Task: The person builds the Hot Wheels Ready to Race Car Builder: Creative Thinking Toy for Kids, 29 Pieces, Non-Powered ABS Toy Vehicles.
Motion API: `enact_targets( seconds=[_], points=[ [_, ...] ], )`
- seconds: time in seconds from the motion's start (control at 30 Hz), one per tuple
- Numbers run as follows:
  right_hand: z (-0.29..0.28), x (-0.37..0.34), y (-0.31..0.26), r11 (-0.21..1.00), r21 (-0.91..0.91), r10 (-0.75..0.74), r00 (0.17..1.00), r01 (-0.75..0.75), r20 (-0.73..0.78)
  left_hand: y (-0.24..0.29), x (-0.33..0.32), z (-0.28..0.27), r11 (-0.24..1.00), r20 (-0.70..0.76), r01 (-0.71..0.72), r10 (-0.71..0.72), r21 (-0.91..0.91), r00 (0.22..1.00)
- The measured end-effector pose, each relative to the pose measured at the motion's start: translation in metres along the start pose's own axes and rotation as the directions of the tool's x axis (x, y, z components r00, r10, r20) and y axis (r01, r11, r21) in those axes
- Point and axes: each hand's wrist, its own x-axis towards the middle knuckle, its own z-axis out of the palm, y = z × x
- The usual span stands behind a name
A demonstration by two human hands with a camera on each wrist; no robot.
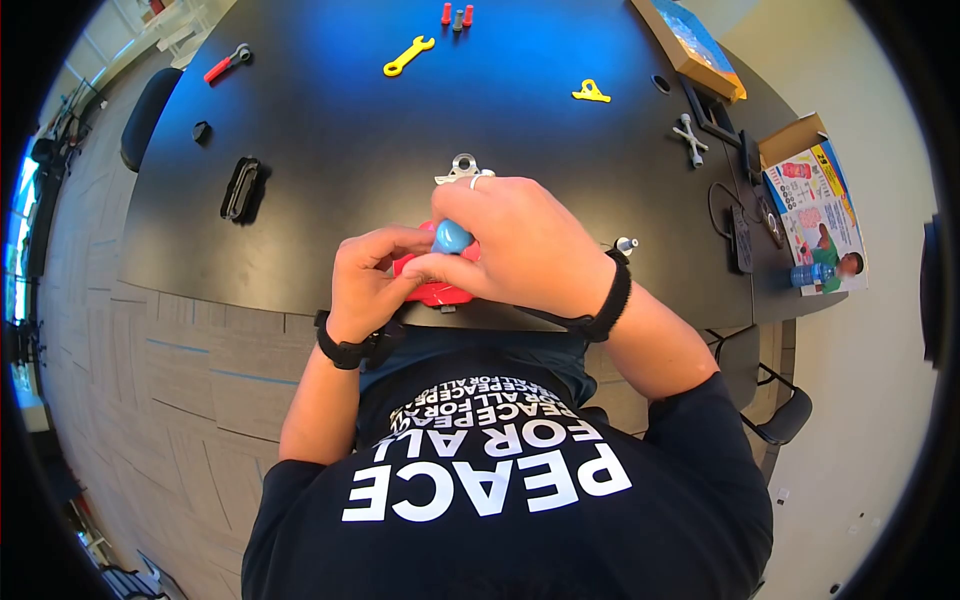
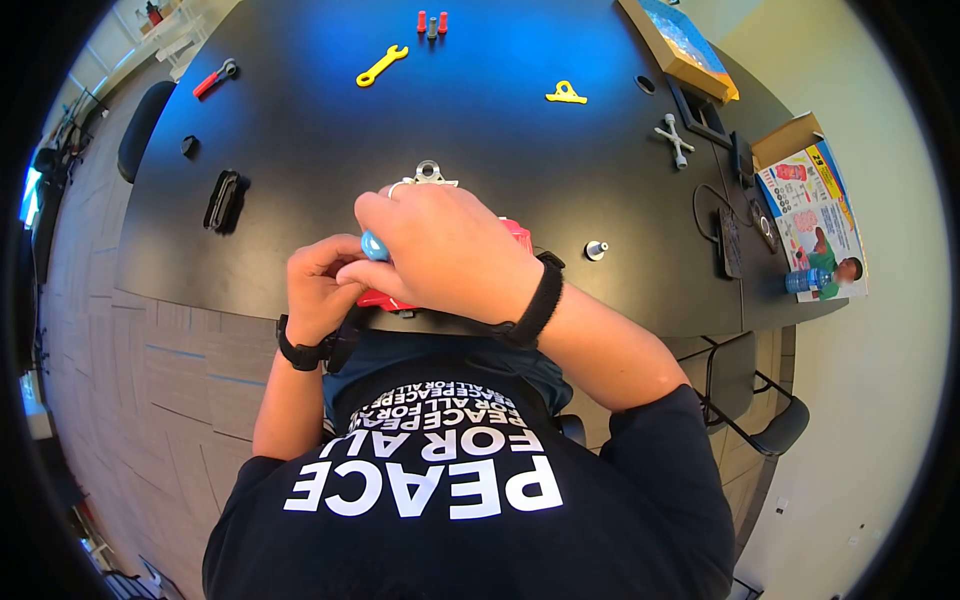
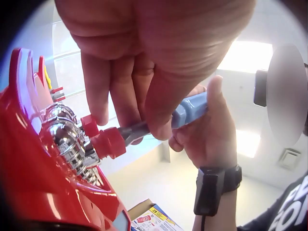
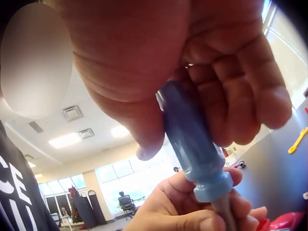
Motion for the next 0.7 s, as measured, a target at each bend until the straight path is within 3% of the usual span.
enact_targets(
  seconds=[0.07, 0.13, 0.17, 0.23, 0.27, 0.33, 0.37, 0.4, 0.43, 0.47, 0.53, 0.57, 0.63, 0.67, 0.7],
  points=[
    [0.005, 0.000, 0.003, 0.996, -0.093, 0.001, 0.999, -0.004, -0.037, 0.001, 0.000, -0.001, 1.000, 0.022, 0.019, -0.019, 0.011, 1.000],
    [0.009, 0.001, 0.006, 0.958, 0.249, -0.129, 0.988, 0.146, -0.082, 0.006, 0.000, -0.004, 0.999, 0.081, 0.039, -0.040, 0.012, 0.996],
    [0.007, 0.000, 0.006, 0.957, 0.251, -0.130, 0.988, 0.146, -0.080, 0.007, 0.000, -0.002, 0.999, 0.079, 0.041, -0.042, 0.013, 0.996],
    [0.001, -0.001, 0.005, 0.991, 0.038, -0.126, 0.992, 0.125, 0.027, 0.008, 0.002, 0.002, 0.999, 0.078, 0.014, -0.010, -0.047, 0.997],
    [-0.002, 0.001, 0.000, 0.992, 0.038, -0.125, 0.992, 0.124, 0.026, 0.008, 0.002, 0.003, 0.999, 0.079, 0.014, -0.010, -0.047, 0.997],
    [-0.007, 0.006, -0.013, 0.954, -0.266, 0.197, 0.960, -0.140, 0.199, 0.008, 0.001, 0.004, 0.995, 0.067, 0.080, -0.084, 0.056, 0.994],
    [-0.002, 0.005, -0.007, 0.954, -0.266, 0.196, 0.960, -0.139, 0.198, 0.006, 0.001, 0.003, 0.995, 0.067, 0.079, -0.083, 0.058, 0.994],
    [0.006, 0.005, 0.002, 0.997, -0.076, -0.012, 0.999, 0.016, 0.050, 0.003, 0.001, 0.003, 0.998, 0.092, 0.056, -0.060, 0.042, 0.994],
    [0.010, 0.005, 0.008, 0.975, 0.090, -0.189, 0.973, 0.201, -0.133, 0.001, 0.001, 0.004, 0.999, 0.116, 0.035, -0.037, 0.024, 0.993],
    [0.011, 0.002, 0.011, 0.975, 0.091, -0.188, 0.973, 0.201, -0.131, 0.002, 0.000, 0.005, 0.999, 0.115, 0.037, -0.039, 0.023, 0.993],
    [0.010, -0.001, 0.010, 0.992, -0.047, -0.119, 0.993, 0.120, 0.017, 0.008, 0.000, 0.010, 0.997, 0.052, 0.043, -0.040, -0.069, 0.998],
    [0.008, 0.000, 0.006, 0.992, -0.046, -0.115, 0.993, 0.115, 0.015, 0.008, 0.001, 0.011, 0.997, 0.057, 0.046, -0.042, -0.070, 0.998],
    [0.004, 0.006, -0.004, 0.942, -0.300, 0.223, 0.950, -0.153, 0.218, 0.008, 0.003, 0.011, 0.994, -0.005, 0.049, -0.049, 0.098, 0.999],
    [0.007, 0.005, -0.001, 0.942, -0.300, 0.222, 0.950, -0.152, 0.217, 0.004, 0.003, 0.011, 0.994, -0.006, 0.048, -0.048, 0.098, 0.999],
    [0.011, 0.003, 0.006, 0.994, -0.106, -0.009, 0.998, 0.015, 0.055, -0.003, 0.001, 0.010, 0.999, 0.032, 0.032, -0.033, 0.012, 0.999]
  ],
)
